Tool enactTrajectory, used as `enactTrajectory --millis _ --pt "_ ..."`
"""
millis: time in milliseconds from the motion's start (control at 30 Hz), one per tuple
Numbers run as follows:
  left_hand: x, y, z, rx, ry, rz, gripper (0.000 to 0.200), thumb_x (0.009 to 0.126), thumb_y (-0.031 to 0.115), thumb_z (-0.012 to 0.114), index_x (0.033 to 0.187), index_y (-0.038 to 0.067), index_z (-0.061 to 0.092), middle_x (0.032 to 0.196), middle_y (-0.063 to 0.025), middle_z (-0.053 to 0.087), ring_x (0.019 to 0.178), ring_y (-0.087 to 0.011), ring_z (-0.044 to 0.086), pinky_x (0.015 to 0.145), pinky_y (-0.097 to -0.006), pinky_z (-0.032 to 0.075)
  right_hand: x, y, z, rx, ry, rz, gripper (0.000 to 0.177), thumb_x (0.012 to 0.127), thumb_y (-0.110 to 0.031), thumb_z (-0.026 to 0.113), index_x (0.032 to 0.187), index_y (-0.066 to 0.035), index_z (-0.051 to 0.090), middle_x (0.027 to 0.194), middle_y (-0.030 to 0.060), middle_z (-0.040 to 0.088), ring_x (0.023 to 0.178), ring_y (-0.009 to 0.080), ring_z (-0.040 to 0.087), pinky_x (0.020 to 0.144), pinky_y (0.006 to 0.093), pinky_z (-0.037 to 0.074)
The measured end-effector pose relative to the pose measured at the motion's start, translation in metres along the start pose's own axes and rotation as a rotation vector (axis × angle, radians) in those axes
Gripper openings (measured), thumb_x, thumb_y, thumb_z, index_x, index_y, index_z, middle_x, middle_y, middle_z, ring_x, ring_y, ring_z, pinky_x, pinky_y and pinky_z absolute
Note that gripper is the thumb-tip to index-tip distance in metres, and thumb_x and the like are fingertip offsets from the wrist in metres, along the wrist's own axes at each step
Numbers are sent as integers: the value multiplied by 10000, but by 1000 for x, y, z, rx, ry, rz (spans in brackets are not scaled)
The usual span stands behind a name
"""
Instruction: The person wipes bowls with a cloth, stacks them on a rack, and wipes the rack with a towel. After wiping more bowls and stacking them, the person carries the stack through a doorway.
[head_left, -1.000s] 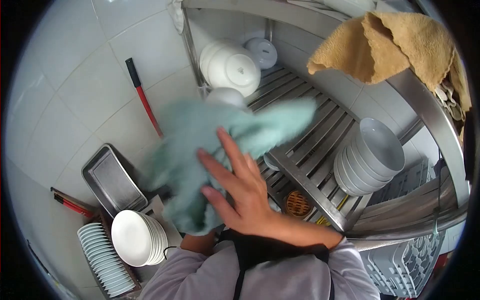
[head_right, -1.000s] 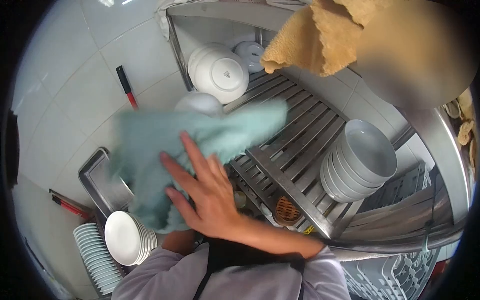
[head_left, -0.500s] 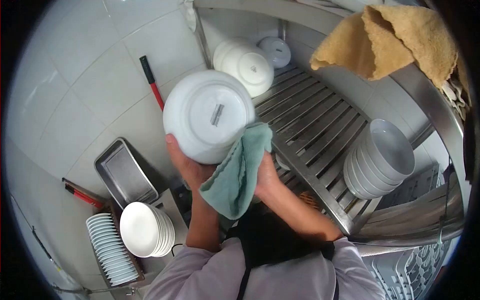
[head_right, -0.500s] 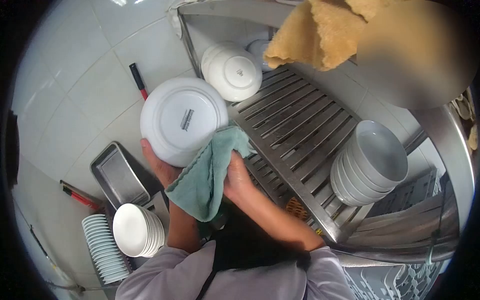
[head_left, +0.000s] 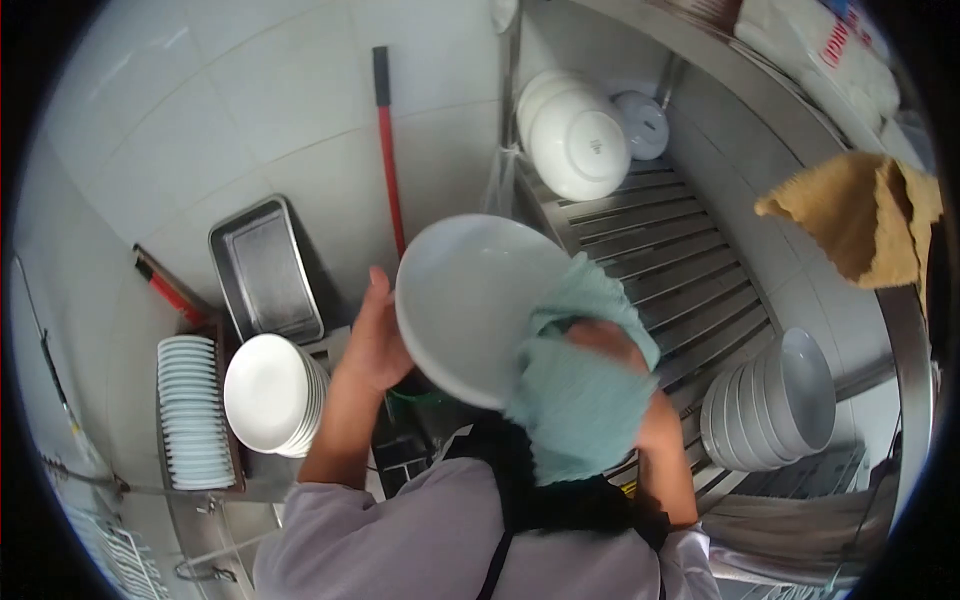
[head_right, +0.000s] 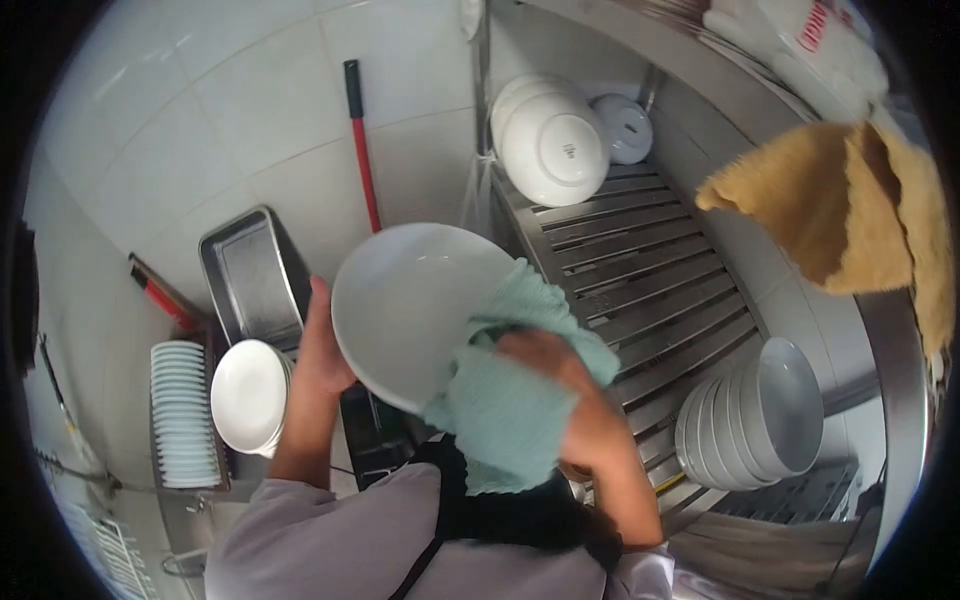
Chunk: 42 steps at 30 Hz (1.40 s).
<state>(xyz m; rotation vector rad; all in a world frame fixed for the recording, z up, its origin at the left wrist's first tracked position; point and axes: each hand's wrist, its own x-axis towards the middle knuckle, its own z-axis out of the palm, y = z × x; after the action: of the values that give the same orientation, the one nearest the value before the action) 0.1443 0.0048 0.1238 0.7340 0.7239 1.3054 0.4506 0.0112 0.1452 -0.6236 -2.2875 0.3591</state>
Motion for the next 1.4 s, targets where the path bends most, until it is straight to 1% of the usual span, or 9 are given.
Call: enactTrajectory --millis 67,200,300,400,633,833,1033,1267,1400 --pt "-9 4 -23 142 78 -97 765 949 567 580 1431 -11 441 1376 -180 548 1270 -313 532 1064 -473 431 29 -24 -3 49 -390 179 441 777 -171 702 1180 0 649 1189 179 646 1126 338 622 1003 404 477" --pt "-21 -18 -25 18 182 -109 608 929 353 631 1407 14 468 1313 -163 577 1196 -292 570 1010 -431 464 19 -1 8 311 -397 36 596 711 -214 784 1250 -9 633 1280 192 631 1242 358 584 1021 414 472" --pt "-25 -56 -30 340 212 149 610 903 259 650 1439 48 450 1301 -158 578 1186 -271 577 978 -426 485 -36 66 30 372 -292 373 636 690 -239 845 1248 -16 638 1290 169 645 1239 365 581 1075 438 422" --pt "-42 -73 10 685 308 418 632 911 229 641 1469 33 419 1361 -165 532 1267 -238 511 1073 -380 399 23 43 90 -77 -27 318 492 733 -111 773 1199 -9 654 1202 190 679 1082 353 663 928 433 517" --pt "-69 -51 -25 567 472 458 633 935 243 602 1476 2 381 1385 -216 523 1291 -280 505 1094 -384 367 71 -24 119 -168 -585 -59 242 700 -73 700 934 -31 652 949 159 659 938 374 665 774 482 534" --pt "-87 -50 -9 482 477 462 651 946 329 583 1451 -39 401 1353 -173 525 1263 -263 489 1082 -345 350 116 -30 145 -188 -161 -76 216 686 -66 699 885 -30 622 918 167 648 864 376 658 759 490 522" --pt "-121 -34 -44 561 748 469 626 969 365 584 1435 -30 448 1343 -200 559 1268 -276 507 1086 -377 368 98 -41 150 175 -790 -303 287 699 -77 692 975 -15 645 905 171 649 880 380 655 780 483 519" --pt "-184 -21 -168 332 1372 661 768 917 515 571 1429 -39 425 1287 -207 569 1189 -302 557 1052 -402 414 86 -4 126 203 -328 111 354 698 -86 701 1042 -14 654 981 204 667 944 439 632 804 466 508" --pt "-218 1 -223 226 1370 723 708 903 430 606 1425 -7 411 1347 -214 524 1249 -343 527 1059 -445 418 51 18 139 235 -367 188 367 684 -90 714 1039 -15 655 969 212 666 944 444 630 794 456 503"
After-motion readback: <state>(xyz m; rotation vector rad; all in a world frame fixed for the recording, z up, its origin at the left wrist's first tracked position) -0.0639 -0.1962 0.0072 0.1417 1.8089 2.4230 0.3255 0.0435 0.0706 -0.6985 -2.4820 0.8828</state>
